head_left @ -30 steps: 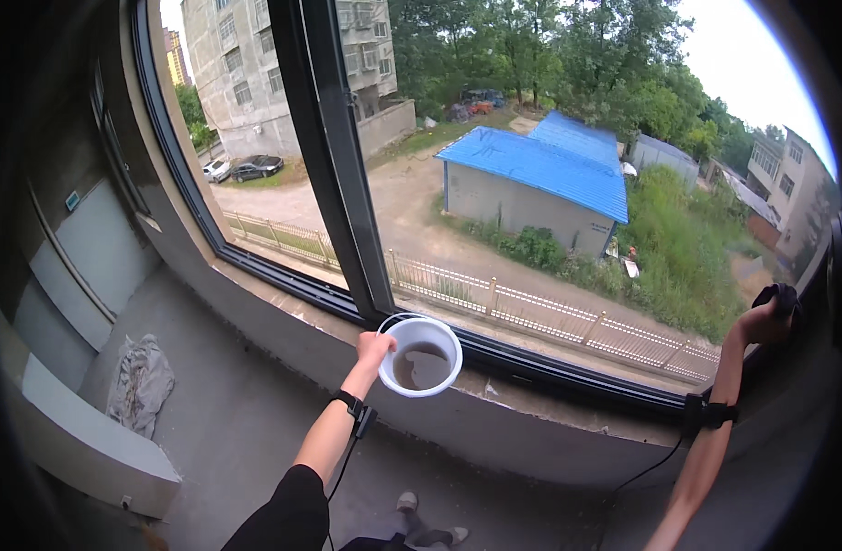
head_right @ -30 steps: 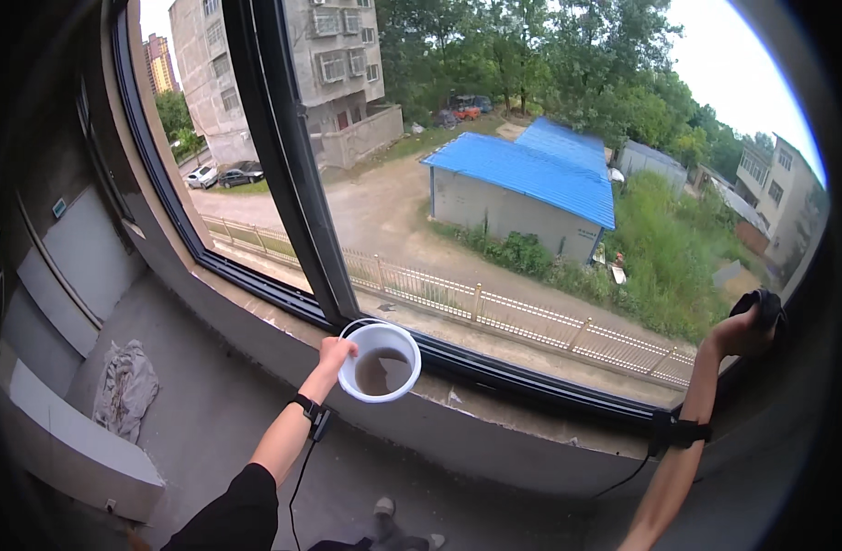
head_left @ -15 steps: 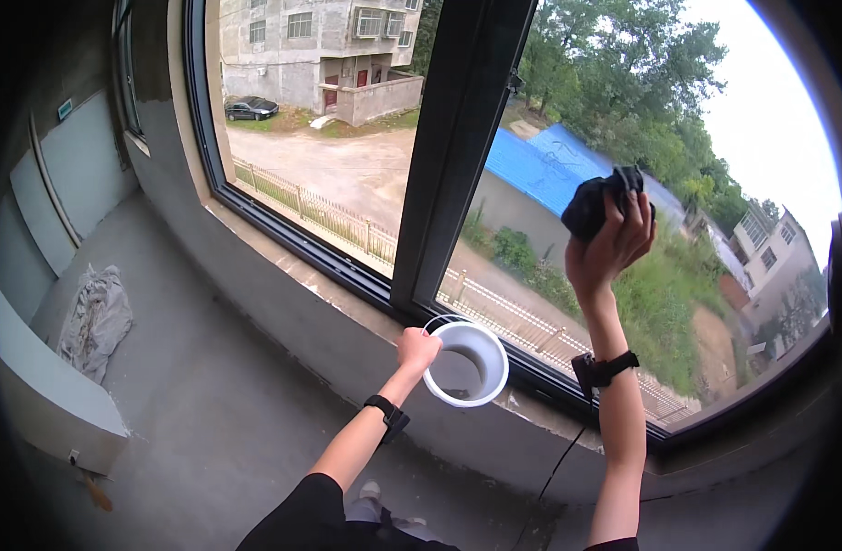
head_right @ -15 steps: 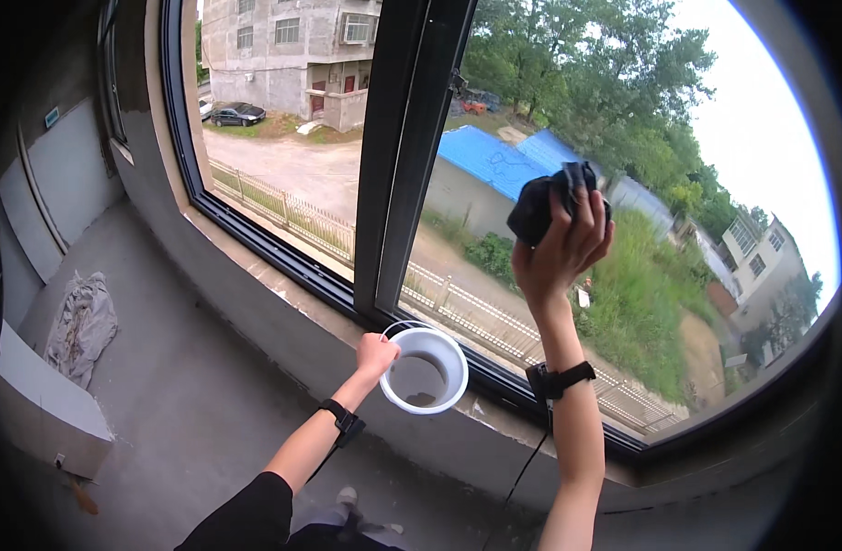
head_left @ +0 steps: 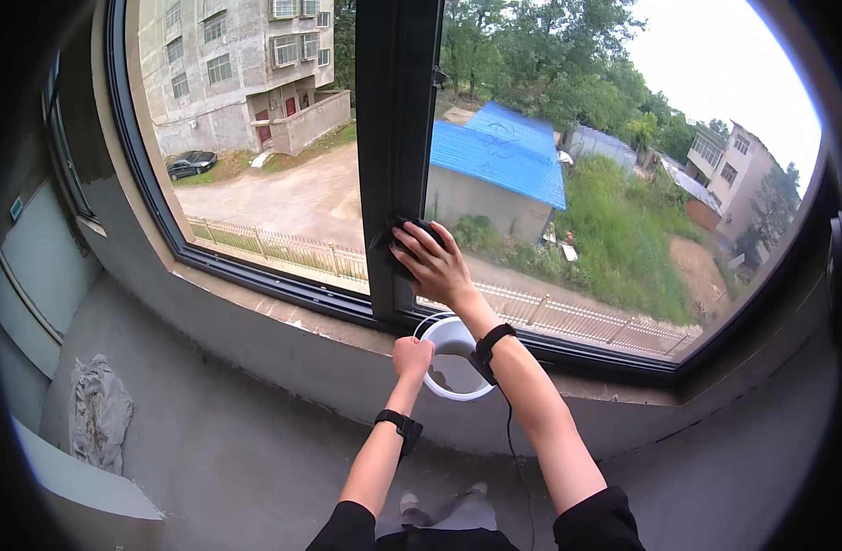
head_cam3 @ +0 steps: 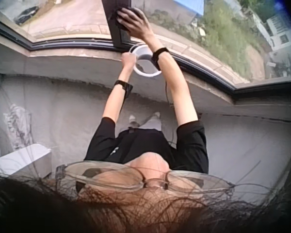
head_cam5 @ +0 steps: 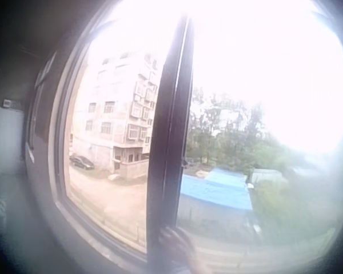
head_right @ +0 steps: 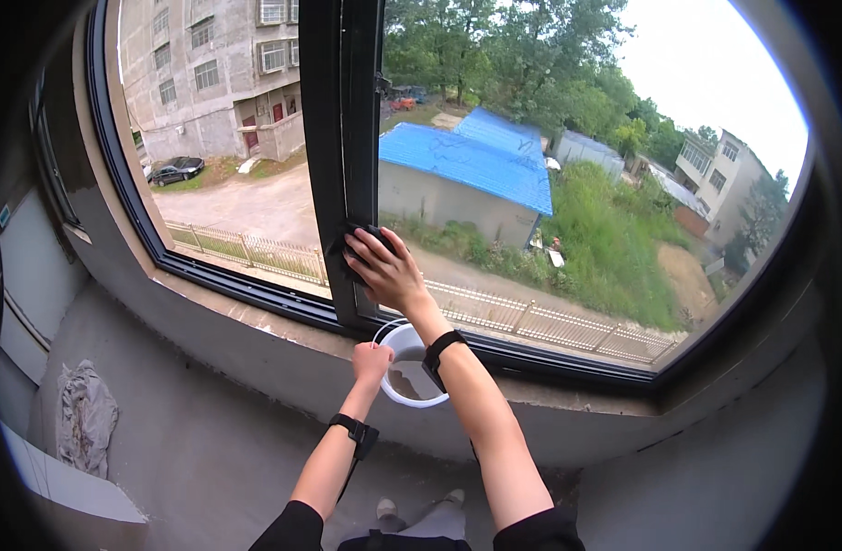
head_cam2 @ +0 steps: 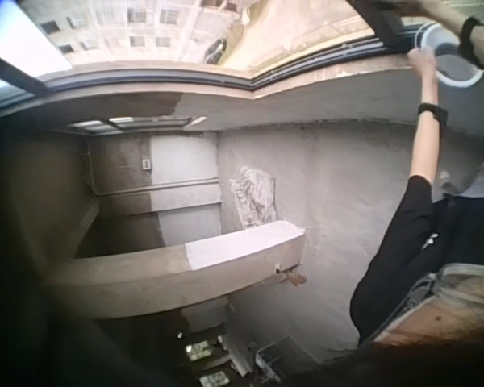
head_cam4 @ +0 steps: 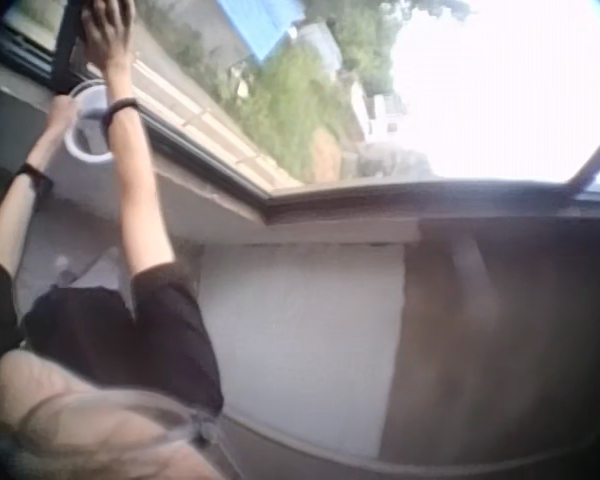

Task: Cleaning a window frame and glass using a wet cloth and a bucket of water on a balcony.

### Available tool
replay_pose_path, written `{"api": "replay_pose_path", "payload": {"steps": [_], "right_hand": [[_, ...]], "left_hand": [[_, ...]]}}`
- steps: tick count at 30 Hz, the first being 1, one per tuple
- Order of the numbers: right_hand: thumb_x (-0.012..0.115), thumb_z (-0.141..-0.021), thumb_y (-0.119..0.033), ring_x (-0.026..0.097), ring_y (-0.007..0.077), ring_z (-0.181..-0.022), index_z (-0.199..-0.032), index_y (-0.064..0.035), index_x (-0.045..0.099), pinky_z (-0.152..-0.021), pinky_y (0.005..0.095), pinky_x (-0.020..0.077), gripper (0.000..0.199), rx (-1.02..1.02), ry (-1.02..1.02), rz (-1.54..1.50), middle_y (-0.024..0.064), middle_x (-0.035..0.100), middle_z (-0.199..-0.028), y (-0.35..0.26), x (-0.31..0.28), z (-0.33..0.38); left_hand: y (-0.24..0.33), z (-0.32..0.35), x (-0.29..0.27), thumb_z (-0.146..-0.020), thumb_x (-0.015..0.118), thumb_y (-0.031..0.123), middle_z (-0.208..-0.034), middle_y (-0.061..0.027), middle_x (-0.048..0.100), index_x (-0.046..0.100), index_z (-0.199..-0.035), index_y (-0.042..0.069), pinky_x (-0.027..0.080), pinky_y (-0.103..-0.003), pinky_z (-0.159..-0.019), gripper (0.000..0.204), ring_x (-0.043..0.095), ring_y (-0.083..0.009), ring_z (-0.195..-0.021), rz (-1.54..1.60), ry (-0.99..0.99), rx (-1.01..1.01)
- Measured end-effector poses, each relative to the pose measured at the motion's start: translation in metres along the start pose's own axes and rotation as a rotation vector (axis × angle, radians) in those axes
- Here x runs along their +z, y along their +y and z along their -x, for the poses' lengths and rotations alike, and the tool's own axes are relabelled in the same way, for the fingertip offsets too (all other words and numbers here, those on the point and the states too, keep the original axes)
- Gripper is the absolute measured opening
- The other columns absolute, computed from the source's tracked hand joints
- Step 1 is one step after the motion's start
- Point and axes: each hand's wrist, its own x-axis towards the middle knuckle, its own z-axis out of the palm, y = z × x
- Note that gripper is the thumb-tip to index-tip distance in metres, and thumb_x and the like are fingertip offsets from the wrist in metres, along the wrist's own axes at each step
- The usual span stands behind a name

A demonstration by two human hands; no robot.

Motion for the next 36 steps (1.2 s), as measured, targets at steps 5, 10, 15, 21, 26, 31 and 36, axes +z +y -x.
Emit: {"api": "replay_pose_path", "payload": {"steps": [5,10,15,21,26,31,36], "right_hand": [[0.068,-0.069,-0.019,0.042,0.0199,-0.134,-0.118,-0.0190,0.061,-0.112,0.0488,0.0284,0.049,0.121,0.205,0.129,0.0010,0.050,-0.140,0.052,-0.050,0.032],[0.058,-0.076,-0.021,0.045,0.0309,-0.129,-0.113,-0.0125,0.058,-0.110,0.0517,0.0256,0.038,0.316,0.371,0.283,0.0091,0.054,-0.133,0.135,-0.144,0.123],[0.048,-0.095,-0.025,0.043,0.0399,-0.127,-0.112,-0.0012,0.053,-0.108,0.0507,0.0292,0.030,0.535,0.771,0.358,0.0198,0.051,-0.129,0.207,-0.211,0.221],[0.048,-0.094,-0.027,0.055,0.0267,-0.108,-0.115,0.0061,0.055,-0.096,0.0368,0.0433,0.040,0.964,1.353,0.027,0.0172,0.054,-0.116,0.274,-0.240,0.345],[0.044,-0.091,-0.027,0.058,0.0304,-0.104,-0.120,0.0053,0.054,-0.091,0.0396,0.0473,0.045,1.149,1.397,0.611,0.0191,0.057,-0.116,0.281,-0.246,0.463],[0.050,-0.088,-0.016,0.055,0.0272,-0.112,-0.124,0.0054,0.051,-0.097,0.0379,0.0442,0.043,1.306,1.541,0.391,0.0172,0.053,-0.128,0.256,-0.215,0.490],[0.051,-0.088,-0.014,0.042,0.0277,-0.128,-0.137,0.0022,0.041,-0.109,0.0406,0.0314,0.053,1.252,1.469,0.251,0.0162,0.041,-0.138,0.211,-0.179,0.395]], "left_hand": [[-0.015,-0.025,0.007,-0.052,0.065,0.013,-0.057,-0.0127,0.061,0.058,-0.051,0.003,0.048,-0.037,-0.057,0.012,0.061,-0.0286,-0.057,0.126,-0.027,-0.028],[-0.009,-0.025,0.008,-0.053,0.066,0.011,-0.052,-0.0092,0.054,0.054,-0.050,0.003,0.042,-0.037,-0.052,0.015,0.052,-0.0225,-0.051,0.188,-0.071,-0.034],[-0.008,-0.017,0.016,-0.056,0.063,0.002,-0.054,-0.0035,0.050,0.052,-0.053,0.002,0.038,-0.032,-0.051,0.011,0.047,-0.0143,-0.052,0.308,-0.144,-0.044],[-0.017,-0.020,-0.005,-0.058,0.059,-0.003,-0.060,-0.0014,0.050,0.050,-0.058,0.001,0.037,-0.030,-0.052,0.010,0.047,-0.0127,-0.056,0.326,-0.147,-0.059],[-0.004,-0.017,-0.002,-0.058,0.056,-0.002,-0.067,-0.0036,0.053,0.052,-0.067,0.001,0.039,-0.028,-0.057,0.011,0.049,-0.0134,-0.062,0.402,-0.185,-0.059],[0.007,-0.007,-0.002,-0.060,0.055,0.001,-0.070,-0.0042,0.052,0.052,-0.071,0.000,0.040,-0.029,-0.059,0.012,0.049,-0.0164,-0.063,0.385,-0.223,-0.083],[0.003,-0.010,0.004,-0.061,0.054,0.002,-0.072,-0.0046,0.054,0.053,-0.074,0.000,0.041,-0.029,-0.060,0.013,0.051,-0.0158,-0.064,0.385,-0.208,-0.095]]}}
